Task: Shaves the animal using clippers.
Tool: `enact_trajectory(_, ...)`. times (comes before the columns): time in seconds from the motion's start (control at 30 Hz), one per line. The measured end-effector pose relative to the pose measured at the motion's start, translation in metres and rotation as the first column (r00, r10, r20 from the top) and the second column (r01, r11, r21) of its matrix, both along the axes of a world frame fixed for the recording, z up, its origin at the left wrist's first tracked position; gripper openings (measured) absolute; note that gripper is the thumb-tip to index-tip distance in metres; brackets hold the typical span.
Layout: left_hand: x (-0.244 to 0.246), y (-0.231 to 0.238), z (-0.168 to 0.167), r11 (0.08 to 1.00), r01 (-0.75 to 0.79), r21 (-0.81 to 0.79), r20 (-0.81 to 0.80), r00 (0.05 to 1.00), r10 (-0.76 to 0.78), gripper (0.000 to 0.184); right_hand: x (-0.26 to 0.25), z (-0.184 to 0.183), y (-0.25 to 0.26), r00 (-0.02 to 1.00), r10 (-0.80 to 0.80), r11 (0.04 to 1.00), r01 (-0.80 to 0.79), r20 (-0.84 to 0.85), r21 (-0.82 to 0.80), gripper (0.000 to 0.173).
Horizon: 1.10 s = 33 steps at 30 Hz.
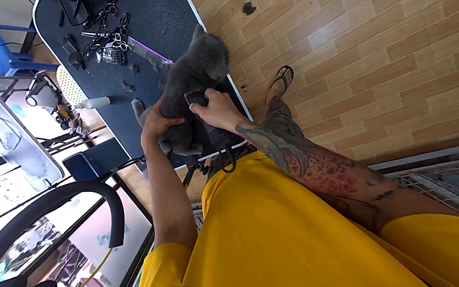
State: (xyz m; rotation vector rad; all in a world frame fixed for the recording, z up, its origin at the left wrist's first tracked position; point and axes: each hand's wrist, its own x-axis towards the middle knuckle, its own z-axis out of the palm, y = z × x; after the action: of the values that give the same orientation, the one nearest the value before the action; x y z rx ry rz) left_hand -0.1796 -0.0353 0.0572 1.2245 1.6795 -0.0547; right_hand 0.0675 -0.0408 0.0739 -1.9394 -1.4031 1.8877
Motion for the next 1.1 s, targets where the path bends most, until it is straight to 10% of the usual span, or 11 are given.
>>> enact_trajectory(0.17,-0.013,-0.015,-0.012,0.993,0.020,0.119,-0.144,0.990,-0.003,0.107,0.003,0.012,0.001,1.000,-0.026,0.992,0.025,0.005,0.126,0.053)
enact_trajectory(0.37,-0.031,-0.034,-0.014,0.986,-0.099,0.132,-0.155,0.981,0.119,0.107,-0.005,0.016,-0.063,0.959,0.110,0.898,-0.209,-0.261,-0.388,0.052)
enact_trajectory(0.57,-0.036,-0.051,-0.015,0.973,-0.151,0.172,-0.080,0.983,0.167,0.095,-0.061,0.002,-0.072,0.866,-0.332,0.837,0.087,-0.374,-0.541,0.058)
enact_trajectory(0.9,-0.035,-0.055,-0.015,0.959,-0.168,0.229,-0.130,0.971,0.202,0.102,-0.055,0.009,-0.031,0.749,-0.610,0.770,0.484,-0.257,-0.416,0.058)
enact_trajectory(1.1,-0.044,-0.054,-0.013,0.954,-0.241,0.180,-0.001,0.970,0.245,0.085,-0.076,0.025,-0.085,0.743,-0.565,0.667,0.156,-0.359,-0.728,0.050)
